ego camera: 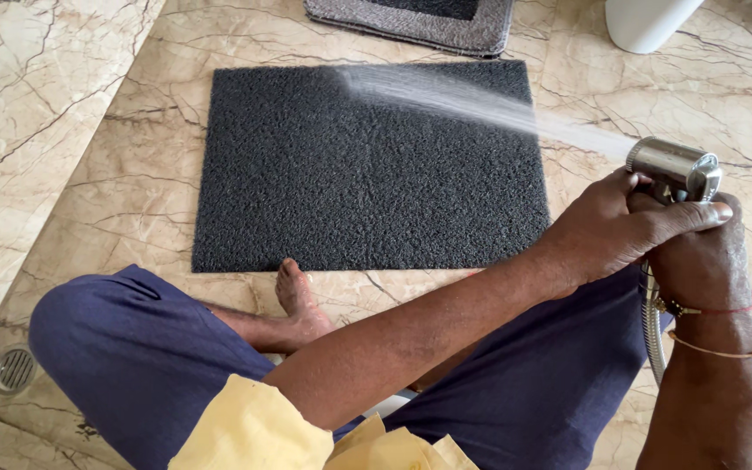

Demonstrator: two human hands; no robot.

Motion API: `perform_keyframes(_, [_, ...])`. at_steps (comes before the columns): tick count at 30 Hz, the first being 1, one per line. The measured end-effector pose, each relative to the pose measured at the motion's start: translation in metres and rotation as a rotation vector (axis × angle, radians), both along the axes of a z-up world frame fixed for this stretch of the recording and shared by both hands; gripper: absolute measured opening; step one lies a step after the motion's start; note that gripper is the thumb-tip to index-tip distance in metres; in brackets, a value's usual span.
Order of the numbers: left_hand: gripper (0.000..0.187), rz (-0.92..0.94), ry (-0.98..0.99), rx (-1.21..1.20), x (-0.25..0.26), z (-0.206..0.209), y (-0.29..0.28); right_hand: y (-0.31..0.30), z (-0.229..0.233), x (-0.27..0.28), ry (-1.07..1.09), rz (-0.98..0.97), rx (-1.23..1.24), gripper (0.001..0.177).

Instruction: The person cleans a dark grey mat by scrubbing it with a red brush and rinsing it with water from a handheld sprayer.

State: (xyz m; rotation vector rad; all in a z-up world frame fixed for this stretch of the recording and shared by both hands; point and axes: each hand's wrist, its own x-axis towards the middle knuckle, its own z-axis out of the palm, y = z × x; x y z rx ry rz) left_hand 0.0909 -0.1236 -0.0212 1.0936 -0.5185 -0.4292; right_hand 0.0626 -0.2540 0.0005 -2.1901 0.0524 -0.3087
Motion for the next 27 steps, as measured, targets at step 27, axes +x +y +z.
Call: perform_keyframes(27, [0.081, -0.100, 0.020, -0.043, -0.024, 0.000, -0.060, -0.017, 0.034, -0.052, 0.097, -0.292, -0.192, 0.020])
